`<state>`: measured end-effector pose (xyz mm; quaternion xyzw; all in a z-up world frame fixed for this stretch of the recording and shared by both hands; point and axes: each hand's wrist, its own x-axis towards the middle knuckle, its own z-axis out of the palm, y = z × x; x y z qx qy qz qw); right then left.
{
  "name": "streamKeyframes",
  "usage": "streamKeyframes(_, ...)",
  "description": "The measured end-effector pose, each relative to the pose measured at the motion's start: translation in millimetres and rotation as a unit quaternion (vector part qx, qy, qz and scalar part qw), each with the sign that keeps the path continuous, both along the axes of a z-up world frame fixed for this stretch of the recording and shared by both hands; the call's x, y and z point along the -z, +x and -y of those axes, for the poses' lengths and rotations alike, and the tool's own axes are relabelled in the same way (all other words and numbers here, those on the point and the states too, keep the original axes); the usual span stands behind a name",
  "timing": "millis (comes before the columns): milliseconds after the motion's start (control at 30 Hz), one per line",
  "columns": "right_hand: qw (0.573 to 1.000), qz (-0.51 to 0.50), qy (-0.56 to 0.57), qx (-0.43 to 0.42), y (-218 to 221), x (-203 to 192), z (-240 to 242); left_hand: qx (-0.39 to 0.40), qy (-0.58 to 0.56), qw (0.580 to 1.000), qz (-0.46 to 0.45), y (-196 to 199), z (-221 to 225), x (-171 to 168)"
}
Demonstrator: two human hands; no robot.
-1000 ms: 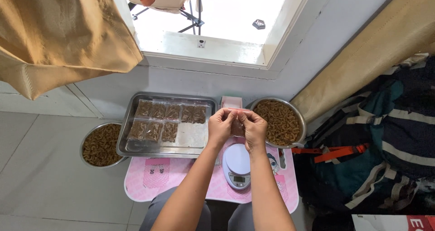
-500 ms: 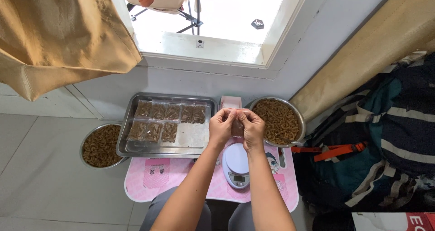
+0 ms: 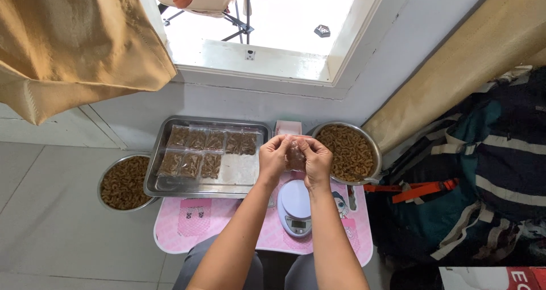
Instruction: Portioning dry food into small plastic bags using a spoon and a digital scale.
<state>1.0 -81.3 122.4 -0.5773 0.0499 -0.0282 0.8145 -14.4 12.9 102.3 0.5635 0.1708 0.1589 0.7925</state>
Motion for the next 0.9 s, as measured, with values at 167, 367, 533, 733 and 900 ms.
streamKeyframes(167, 1.000, -0.001, 0.008, 0.006, 0, 6, -1, -0.006, 0.009, 1.000, -0.004, -3, -3, -4)
streamKeyframes(367, 0.999, -0.009, 0.031, 0.006, 10, 22, 4, -0.012, 0.048, 0.999, -0.007, 0, -6, -1)
streamKeyframes(533, 0.999, -0.010, 0.052, 0.009, 16, 30, 6, -0.012, 0.069, 0.997, -0.014, -2, -7, -4)
streamKeyframes(733, 0.997, -0.020, 0.072, 0.014, 11, 26, 5, -0.004, 0.051, 0.999, -0.016, -1, -8, -1)
streamKeyframes(900, 0.996, -0.037, 0.073, -0.018, 9, 18, 9, 0.045, -0.051, 0.997, -0.020, 1, -9, 5)
